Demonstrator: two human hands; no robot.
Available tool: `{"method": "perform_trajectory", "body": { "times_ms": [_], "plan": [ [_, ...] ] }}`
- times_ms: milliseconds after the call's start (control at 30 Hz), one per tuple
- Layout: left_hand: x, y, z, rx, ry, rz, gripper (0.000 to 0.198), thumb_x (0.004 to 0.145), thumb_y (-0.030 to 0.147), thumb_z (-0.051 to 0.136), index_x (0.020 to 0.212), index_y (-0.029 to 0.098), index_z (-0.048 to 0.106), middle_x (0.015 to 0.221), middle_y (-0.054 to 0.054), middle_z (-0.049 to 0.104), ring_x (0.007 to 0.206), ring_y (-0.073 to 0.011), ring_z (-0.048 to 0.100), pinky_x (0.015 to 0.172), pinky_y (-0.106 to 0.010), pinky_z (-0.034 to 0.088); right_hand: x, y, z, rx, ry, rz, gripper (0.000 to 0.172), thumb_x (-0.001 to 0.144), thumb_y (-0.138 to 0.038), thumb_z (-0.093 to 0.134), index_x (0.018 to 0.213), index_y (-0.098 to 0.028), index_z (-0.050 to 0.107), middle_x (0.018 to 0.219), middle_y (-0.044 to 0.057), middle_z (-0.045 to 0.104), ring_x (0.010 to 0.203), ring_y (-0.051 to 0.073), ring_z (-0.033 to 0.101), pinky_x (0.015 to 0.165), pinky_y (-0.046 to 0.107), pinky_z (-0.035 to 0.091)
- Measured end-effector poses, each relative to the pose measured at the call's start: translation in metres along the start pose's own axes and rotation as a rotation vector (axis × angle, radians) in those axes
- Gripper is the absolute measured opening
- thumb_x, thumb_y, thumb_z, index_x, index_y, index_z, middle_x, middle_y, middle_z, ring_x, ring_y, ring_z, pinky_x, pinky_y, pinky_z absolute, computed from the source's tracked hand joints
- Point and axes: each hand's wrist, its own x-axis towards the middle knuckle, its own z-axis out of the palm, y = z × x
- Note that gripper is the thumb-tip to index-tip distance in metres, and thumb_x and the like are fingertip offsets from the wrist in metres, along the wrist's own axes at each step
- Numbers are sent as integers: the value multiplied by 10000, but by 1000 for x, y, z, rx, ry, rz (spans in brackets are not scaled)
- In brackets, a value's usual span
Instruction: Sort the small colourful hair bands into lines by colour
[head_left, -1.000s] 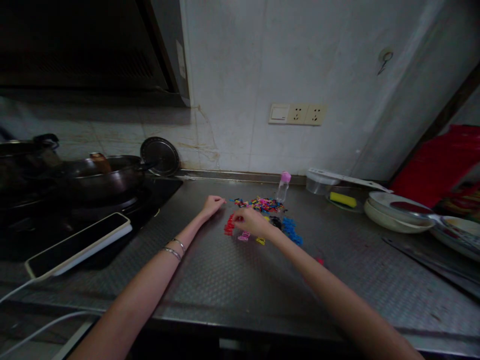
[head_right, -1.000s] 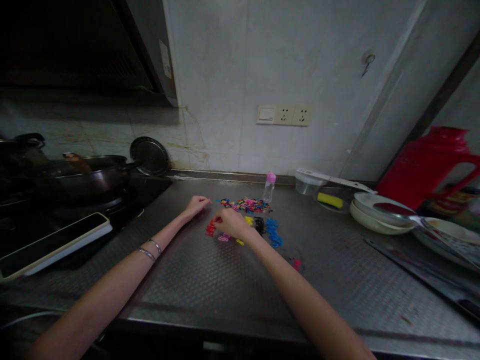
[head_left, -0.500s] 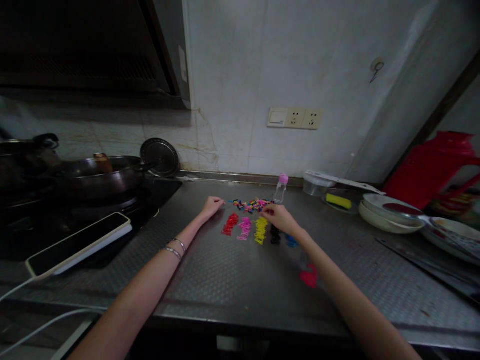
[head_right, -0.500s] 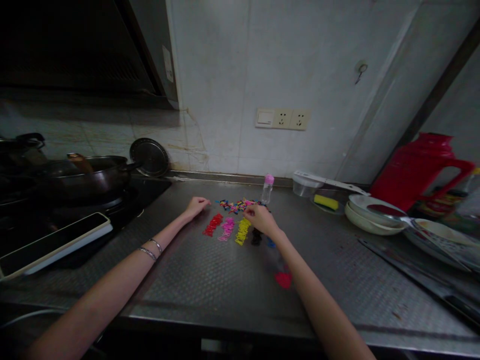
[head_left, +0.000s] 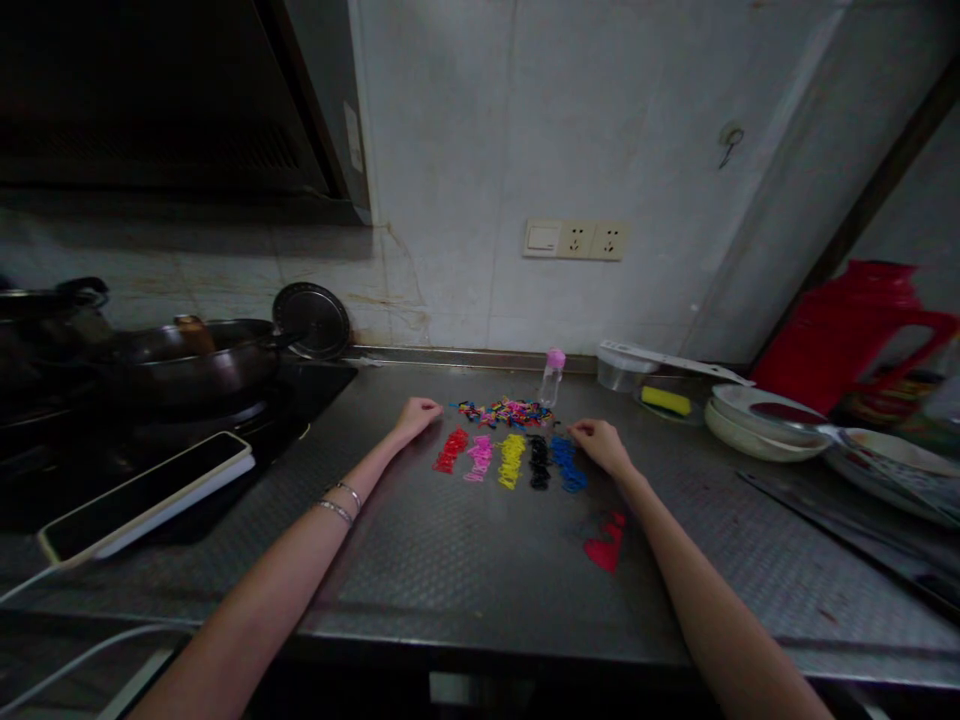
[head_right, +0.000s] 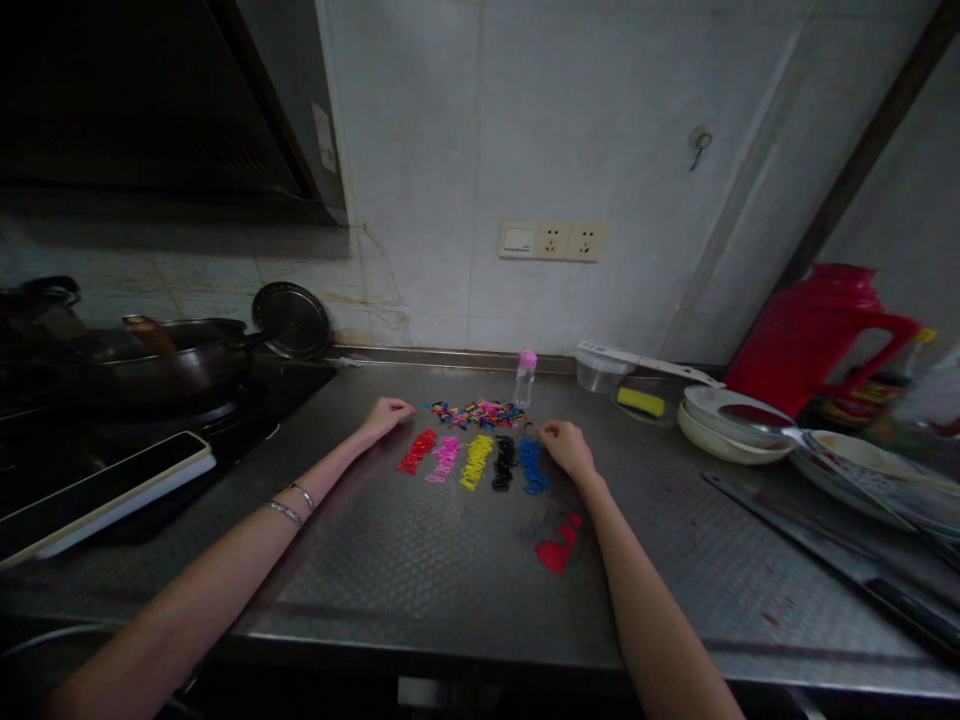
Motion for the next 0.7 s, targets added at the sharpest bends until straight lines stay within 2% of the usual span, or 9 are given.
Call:
{"method": "perform_trajectory", "body": {
  "times_ms": [100,167,300,433,533,700],
  "plan": [
    [4,3,-2,-14,-58,1,209,611,256,567,699,103,678,544,-16,585,515,-109,475,504,-206,339,1,1,1,3,-6,8,299,711,-384,480,744,-168,683,659,47,650,615,157,581,535,222,385],
    [7,6,-3,30,-50,15,202,607,242,578,716,108,682,544,-17,587,519,-113,483,516,-210,351,2,2,1,3,-6,7,307,713,-390,475,741,-165,683,643,45,645,600,153,578,529,220,385],
    [18,13,-2,220,-26,91,241,613,230,600,806,122,695,603,-40,618,566,-135,522,572,-227,381,1,0,0,-13,-26,12,295,715,-376,471,741,-175,685,644,40,644,607,152,579,522,215,377],
    [29,15,3,425,-73,129,269,652,233,574,888,179,691,773,-71,662,713,-178,576,652,-241,399,-2,-5,-2,-32,-59,30,275,715,-366,476,747,-190,685,680,38,655,640,154,587,545,218,380],
    [32,17,7,560,-118,182,240,677,228,542,862,214,694,873,-83,661,818,-212,581,693,-261,399,-4,-8,-4,-38,-68,38,265,716,-361,478,742,-198,684,706,35,662,666,156,593,555,219,377],
    [32,21,10,664,-120,220,193,688,199,522,778,202,692,883,-104,650,844,-232,575,716,-282,398,-4,-9,-4,-32,-66,51,261,717,-350,477,759,-196,683,709,32,664,677,153,593,557,215,369]
  ]
}}
